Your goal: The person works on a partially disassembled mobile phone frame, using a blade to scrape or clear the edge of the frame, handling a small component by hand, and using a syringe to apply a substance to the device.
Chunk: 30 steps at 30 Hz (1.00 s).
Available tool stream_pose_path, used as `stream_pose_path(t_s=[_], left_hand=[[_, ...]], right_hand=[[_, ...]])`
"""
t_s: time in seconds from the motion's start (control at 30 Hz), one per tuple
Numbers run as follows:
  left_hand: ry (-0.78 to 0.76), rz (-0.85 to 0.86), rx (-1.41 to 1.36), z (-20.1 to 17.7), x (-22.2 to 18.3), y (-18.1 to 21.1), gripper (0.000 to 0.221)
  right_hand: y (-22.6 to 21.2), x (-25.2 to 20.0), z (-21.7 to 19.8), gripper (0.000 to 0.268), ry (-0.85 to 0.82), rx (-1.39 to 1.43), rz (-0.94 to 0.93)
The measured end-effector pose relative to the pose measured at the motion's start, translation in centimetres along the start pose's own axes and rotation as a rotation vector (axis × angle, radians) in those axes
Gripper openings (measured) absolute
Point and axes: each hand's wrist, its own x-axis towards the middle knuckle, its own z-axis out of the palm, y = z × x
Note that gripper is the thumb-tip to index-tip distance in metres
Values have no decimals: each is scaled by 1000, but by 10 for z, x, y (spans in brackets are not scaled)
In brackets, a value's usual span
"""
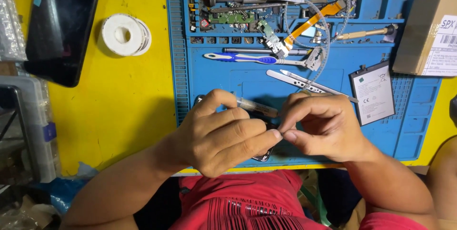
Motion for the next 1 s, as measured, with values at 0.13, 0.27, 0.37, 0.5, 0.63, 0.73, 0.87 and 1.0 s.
stream_pose_path(t_s=[0.13, 0.27, 0.37, 0.5, 0.63, 0.73, 0.87, 1.0], left_hand=[[5, -1, 39, 1, 2, -2, 7], [11, -97, -90, 2, 5, -1, 12], [18, -205, -240, 4, 7, 0, 21], [31, -244, -320, 7, 7, 0, 20], [13, -242, -342, 5, 6, 0, 18], [6, -241, -358, 4, 6, 0, 16], [13, -235, -343, 4, 8, 1, 16], [16, -242, -322, 6, 9, 0, 15]], right_hand=[[1, -3, 3, 6, 42, -25, -22], [6, -6, 2, 10, 105, -298, -274], [5, -3, 4, 12, 99, -415, -483], [2, 0, 2, 14, 40, -457, -595], [5, -1, 1, 14, 49, -469, -618], [6, 0, 3, 15, 73, -458, -630], [5, 2, 3, 14, 46, -435, -617], [2, 2, -1, 14, 14, -462, -614]])
